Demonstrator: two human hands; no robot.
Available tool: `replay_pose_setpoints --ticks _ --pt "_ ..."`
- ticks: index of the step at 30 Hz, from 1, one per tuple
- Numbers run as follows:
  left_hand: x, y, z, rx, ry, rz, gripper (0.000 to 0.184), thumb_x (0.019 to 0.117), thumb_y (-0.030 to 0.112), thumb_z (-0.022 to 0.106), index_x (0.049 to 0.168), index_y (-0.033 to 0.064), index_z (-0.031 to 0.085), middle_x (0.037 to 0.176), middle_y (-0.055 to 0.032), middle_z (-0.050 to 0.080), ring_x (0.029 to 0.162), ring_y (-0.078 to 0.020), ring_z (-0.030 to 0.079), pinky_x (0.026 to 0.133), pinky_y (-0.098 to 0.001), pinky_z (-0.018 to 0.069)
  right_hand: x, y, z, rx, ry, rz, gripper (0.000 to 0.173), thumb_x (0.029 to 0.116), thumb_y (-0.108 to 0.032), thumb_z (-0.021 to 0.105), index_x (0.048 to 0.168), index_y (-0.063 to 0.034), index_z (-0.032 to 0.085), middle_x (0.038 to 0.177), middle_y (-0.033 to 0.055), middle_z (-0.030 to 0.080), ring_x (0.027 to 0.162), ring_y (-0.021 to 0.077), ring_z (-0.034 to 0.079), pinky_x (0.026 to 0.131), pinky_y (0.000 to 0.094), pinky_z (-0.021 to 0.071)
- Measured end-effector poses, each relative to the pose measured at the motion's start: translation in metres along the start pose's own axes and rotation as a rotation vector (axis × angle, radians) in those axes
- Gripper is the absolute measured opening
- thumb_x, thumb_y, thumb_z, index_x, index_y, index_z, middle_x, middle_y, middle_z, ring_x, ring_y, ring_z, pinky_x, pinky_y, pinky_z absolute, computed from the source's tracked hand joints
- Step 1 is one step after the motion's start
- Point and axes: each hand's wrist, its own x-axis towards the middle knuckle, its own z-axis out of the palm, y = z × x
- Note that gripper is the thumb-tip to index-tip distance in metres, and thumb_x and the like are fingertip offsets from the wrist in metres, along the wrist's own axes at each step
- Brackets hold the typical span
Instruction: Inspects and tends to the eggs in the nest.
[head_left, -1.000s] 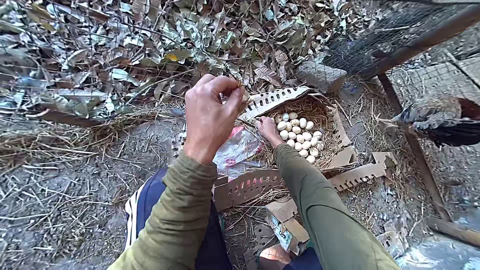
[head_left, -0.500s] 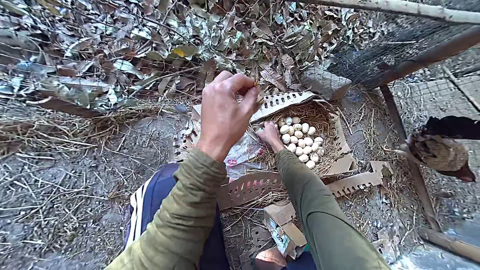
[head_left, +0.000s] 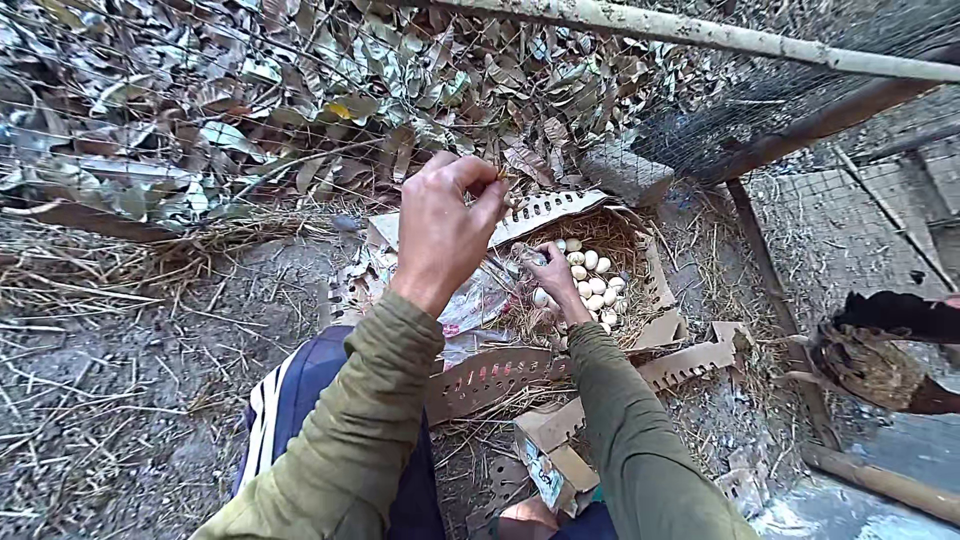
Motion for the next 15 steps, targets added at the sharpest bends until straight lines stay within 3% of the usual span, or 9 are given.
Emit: replay_pose_setpoints --ticks 4,8,9,10,12,15 --pt "0.001 0.001 0.003 0.008 -0.012 -0.009 0.018 0.098 0.026 0.067 0.102 0.0118 0.077 0.096 -0.0034 0.068 0.079 -0.0092 0.061 0.074 -0.0287 0.0489 -0.003 0.011 -0.009 0.102 0.063 -0.008 0.043 0.0893 -0.012 0.079 0.125 -0.0003 0.058 0.113 0.0207 0.067 0.101 0.0306 0.067 0.09 0.0512 0.055" --pt "0.002 0.001 0.007 0.018 -0.02 -0.006 0.018 0.0979 0.026 0.067 0.102 0.0122 0.077 0.095 -0.0028 0.068 0.077 -0.009 0.059 0.071 -0.0286 0.0477 -0.007 0.022 -0.018 0.198 0.046 -0.041 0.07 0.0915 -0.005 0.073 0.153 -0.0134 0.041 0.127 0.0203 0.064 0.111 0.0311 0.065 0.095 0.05 0.0548" --pt "0.002 0.001 0.008 0.015 -0.022 -0.003 0.018 0.098 0.026 0.067 0.102 0.0119 0.077 0.094 -0.0028 0.067 0.077 -0.009 0.059 0.072 -0.0285 0.0474 -0.008 0.023 -0.02 0.18 0.028 -0.042 0.068 0.0934 -0.005 0.07 0.155 -0.015 0.043 0.134 0.0188 0.062 0.119 0.0306 0.063 0.1 0.0503 0.0522" --pt "0.003 0.001 0.008 0.015 -0.024 -0.002 0.017 0.098 0.026 0.067 0.102 0.012 0.077 0.094 -0.0026 0.068 0.078 -0.0087 0.059 0.072 -0.0283 0.0479 -0.009 0.025 -0.023 0.151 0.014 -0.044 0.06 0.0956 -0.007 0.068 0.152 -0.0138 0.049 0.142 0.016 0.059 0.127 0.029 0.059 0.107 0.0499 0.049" --pt "0.004 0.0 0.01 0.015 -0.028 -0.005 0.018 0.0981 0.026 0.067 0.102 0.0117 0.077 0.094 -0.0026 0.067 0.078 -0.0088 0.059 0.072 -0.0285 0.0472 -0.009 0.029 -0.026 0.12 0.037 -0.04 0.043 0.0967 -0.008 0.067 0.14 -0.0096 0.062 0.14 0.0142 0.062 0.128 0.0272 0.06 0.109 0.0493 0.0479" --pt "0.005 -0.001 0.014 0.001 -0.031 -0.007 0.018 0.0981 0.026 0.067 0.101 0.0117 0.077 0.094 -0.003 0.068 0.078 -0.0091 0.06 0.072 -0.0285 0.0478 -0.015 0.032 -0.033 0.143 0.066 0.022 0.056 0.0966 -0.01 0.069 0.149 -0.0107 0.05 0.141 0.0199 0.059 0.125 0.0329 0.06 0.103 0.0528 0.0498"
